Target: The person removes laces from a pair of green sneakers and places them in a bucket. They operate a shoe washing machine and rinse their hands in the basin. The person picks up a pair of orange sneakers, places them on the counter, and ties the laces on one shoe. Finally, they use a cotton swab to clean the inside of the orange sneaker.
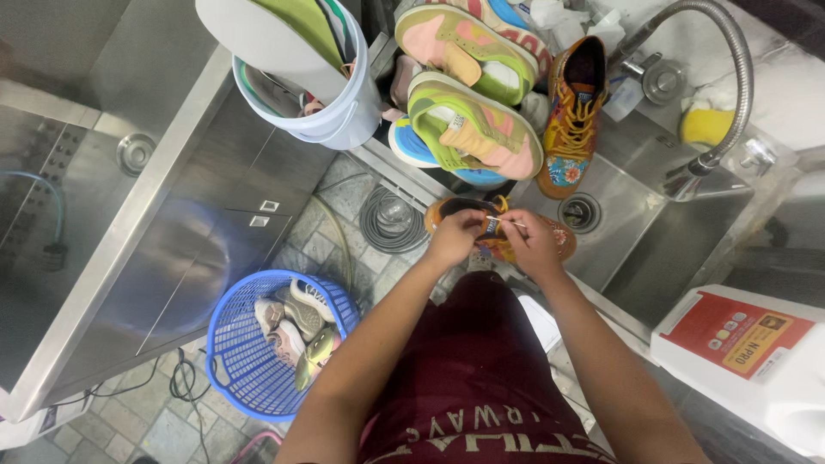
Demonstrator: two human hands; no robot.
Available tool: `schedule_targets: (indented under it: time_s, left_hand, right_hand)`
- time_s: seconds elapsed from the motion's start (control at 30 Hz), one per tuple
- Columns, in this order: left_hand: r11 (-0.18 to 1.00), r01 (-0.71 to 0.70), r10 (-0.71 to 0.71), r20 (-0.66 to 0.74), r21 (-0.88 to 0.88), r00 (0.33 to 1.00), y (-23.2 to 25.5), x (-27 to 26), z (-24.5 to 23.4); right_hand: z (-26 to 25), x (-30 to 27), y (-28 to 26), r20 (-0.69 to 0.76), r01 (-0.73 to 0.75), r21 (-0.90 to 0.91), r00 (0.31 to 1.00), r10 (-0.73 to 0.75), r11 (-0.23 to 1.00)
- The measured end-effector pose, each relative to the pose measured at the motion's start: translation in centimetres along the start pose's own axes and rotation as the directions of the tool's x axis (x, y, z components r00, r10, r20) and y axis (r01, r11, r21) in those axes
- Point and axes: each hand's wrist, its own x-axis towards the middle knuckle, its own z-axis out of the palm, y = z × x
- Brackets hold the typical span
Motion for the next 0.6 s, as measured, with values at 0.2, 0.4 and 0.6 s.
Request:
schedule_targets:
  time_s: [0.2,0.4,0.6]
  left_hand:
    - [0.978,-0.017,0.03,0.059,-0.209,0.998,-2.7,0.3,0.2]
    - [0.969,0.027,-0.016,0.048,-0.245,0.999,-3.1,0.5,0.4]
    - [0.974,0.047,-0.036,0.052,-0.221,0.998,-2.9,1.1,-0.1]
  right_hand:
    - [0.1,0.1,-2.0,0.003,0.135,0.018,0.991,-0.135,0.991]
    - [-0.2,-0.1,-2.7,-0.035,0.217,-0.192,0.973,-0.228,0.957]
    - [1.3,-0.6,-1.5,-0.167,0.147,-0.059,0.974,-0.155,0.987]
